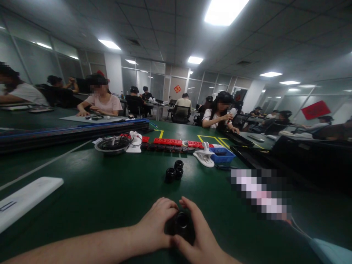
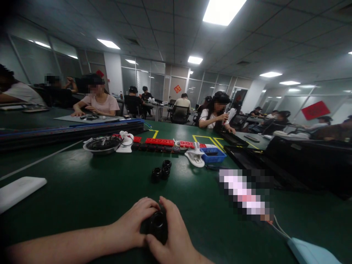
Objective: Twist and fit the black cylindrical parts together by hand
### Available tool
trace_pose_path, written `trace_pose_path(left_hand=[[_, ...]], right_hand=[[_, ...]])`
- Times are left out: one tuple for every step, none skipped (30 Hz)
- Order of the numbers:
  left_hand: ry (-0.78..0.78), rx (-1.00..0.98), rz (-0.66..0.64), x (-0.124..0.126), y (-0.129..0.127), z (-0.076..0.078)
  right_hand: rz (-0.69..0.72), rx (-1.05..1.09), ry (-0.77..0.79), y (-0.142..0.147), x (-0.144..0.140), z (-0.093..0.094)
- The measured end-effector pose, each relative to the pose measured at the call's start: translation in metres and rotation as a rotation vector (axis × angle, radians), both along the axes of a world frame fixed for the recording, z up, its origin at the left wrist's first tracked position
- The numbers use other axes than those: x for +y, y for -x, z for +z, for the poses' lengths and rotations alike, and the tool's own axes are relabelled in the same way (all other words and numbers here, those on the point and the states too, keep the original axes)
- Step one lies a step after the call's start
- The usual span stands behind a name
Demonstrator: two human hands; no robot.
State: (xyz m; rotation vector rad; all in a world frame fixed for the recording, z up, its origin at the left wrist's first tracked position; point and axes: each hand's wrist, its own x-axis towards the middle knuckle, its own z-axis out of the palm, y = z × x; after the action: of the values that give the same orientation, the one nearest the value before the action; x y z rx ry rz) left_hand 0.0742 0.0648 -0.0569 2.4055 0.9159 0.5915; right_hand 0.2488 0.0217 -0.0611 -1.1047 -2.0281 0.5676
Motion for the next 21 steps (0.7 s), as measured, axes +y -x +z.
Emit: trace_pose_path(left_hand=[[-0.004,0.000,-0.003,0.0000,-0.0001,-0.0004],[-0.006,-0.001,-0.003,-0.0002,-0.0002,-0.0003],[-0.005,0.000,-0.002,-0.0006,-0.0004,0.0001],[-0.003,0.003,0.001,-0.0011,-0.0007,0.0008],[0.001,0.007,0.006,-0.0016,-0.0008,0.0015],[0.005,0.009,0.010,-0.0020,-0.0010,0.0020],[0.009,0.009,0.017,-0.0022,-0.0011,0.0023],[0.012,0.007,0.022,-0.0021,-0.0011,0.0023],[0.013,0.007,0.023,-0.0019,-0.0010,0.0021],[0.015,0.009,0.024,-0.0014,-0.0008,0.0016],[0.016,0.016,0.019,-0.0009,-0.0005,0.0011],[0.017,0.024,0.012,-0.0004,-0.0003,0.0006],[0.016,0.031,0.002,0.0001,-0.0001,0.0001],[0.016,0.034,-0.006,0.0005,0.0001,-0.0002],[0.014,0.032,-0.012,0.0008,0.0002,-0.0005],[0.013,0.026,-0.014,0.0009,0.0002,-0.0007],[0.011,0.021,-0.014,0.0009,0.0002,-0.0009],[0.009,0.017,-0.012,0.0008,0.0000,-0.0011],[0.004,0.013,-0.011,0.0006,-0.0002,-0.0012],[-0.002,0.010,-0.009,0.0003,-0.0004,-0.0012],[-0.007,0.009,-0.010,0.0000,-0.0006,-0.0010]], right_hand=[[-0.020,0.006,0.016,0.0004,0.0002,0.0007],[-0.034,0.015,0.025,0.0009,0.0004,0.0012],[-0.041,0.024,0.025,0.0013,0.0005,0.0015],[-0.040,0.032,0.017,0.0015,0.0006,0.0016],[-0.032,0.039,-0.001,0.0016,0.0005,0.0015],[-0.020,0.045,-0.025,0.0016,0.0004,0.0013],[-0.005,0.049,-0.054,0.0014,0.0002,0.0009],[0.010,0.049,-0.081,0.0010,0.0001,0.0006],[0.024,0.045,-0.101,0.0007,-0.0001,0.0003],[0.038,0.036,-0.113,0.0003,-0.0002,0.0003],[0.048,0.022,-0.113,0.0001,-0.0002,0.0004],[0.053,0.007,-0.107,0.0000,-0.0001,0.0008],[0.052,-0.006,-0.096,0.0000,0.0001,0.0013],[0.046,-0.014,-0.083,0.0001,0.0003,0.0020],[0.038,-0.019,-0.068,0.0003,0.0005,0.0026],[0.028,-0.021,-0.050,0.0006,0.0007,0.0032],[0.017,-0.018,-0.030,0.0010,0.0010,0.0035],[0.008,-0.013,-0.013,0.0014,0.0012,0.0034],[0.002,-0.003,-0.002,0.0017,0.0015,0.0029],[-0.002,0.012,-0.005,0.0020,0.0017,0.0020],[-0.002,0.031,-0.020,0.0023,0.0020,0.0007]])
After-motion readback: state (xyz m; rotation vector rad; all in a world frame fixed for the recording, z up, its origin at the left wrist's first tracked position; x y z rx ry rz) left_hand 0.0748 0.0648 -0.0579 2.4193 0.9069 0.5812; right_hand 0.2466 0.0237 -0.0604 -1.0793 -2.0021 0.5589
